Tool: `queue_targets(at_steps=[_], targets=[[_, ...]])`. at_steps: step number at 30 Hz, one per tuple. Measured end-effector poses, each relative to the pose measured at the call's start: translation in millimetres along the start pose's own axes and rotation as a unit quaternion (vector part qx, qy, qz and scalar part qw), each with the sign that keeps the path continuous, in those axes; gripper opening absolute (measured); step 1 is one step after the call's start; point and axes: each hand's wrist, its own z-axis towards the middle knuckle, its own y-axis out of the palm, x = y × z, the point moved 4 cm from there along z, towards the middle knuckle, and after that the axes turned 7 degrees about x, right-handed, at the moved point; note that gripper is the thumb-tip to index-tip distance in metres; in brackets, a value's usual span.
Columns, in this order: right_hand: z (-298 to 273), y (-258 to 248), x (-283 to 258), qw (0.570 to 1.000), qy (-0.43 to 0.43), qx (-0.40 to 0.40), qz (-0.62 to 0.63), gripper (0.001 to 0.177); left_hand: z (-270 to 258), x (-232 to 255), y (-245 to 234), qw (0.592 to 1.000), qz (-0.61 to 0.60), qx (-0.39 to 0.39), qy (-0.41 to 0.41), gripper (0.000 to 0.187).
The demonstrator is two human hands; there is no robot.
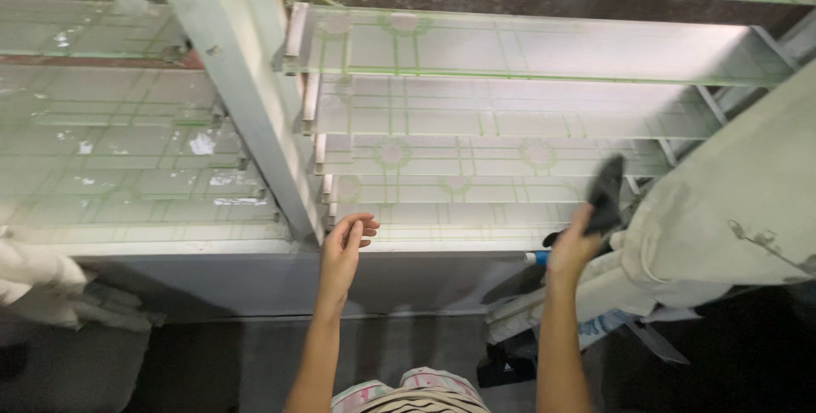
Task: The person wipes the glass slats of a jalousie window using a black cloth by hand, cleaning both sides of the slats and moving the curtains aside to reach different parts of the window.
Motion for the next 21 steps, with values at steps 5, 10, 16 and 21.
queue_targets(at_steps=[5,10,16,21], targets=[[-99.0,139.2,-85.4,0.841,-0.430,-0.207,-0.254,0.051,-11.3,5.6,-33.5,0.999,-0.017,0.045,0.001,0.029],[-205.1,226.2,-133.6,0.794,-0.464,-0.337,-0.200,0.032,-29.1,-8.4,-53.6,0.997,-0.033,0.065,0.003,0.029],[-195.5,218.9,-136.2,0.785,-0.476,-0.362,-0.162,0.036,-25.9,0.0,-43.5,0.996,0.011,0.089,-0.028,0.030],[-62.2,167.8,-79.9,0.810,-0.437,-0.260,-0.290,0.047,-8.6,18.9,-4.3,1.000,0.001,0.026,-0.009,0.028]])
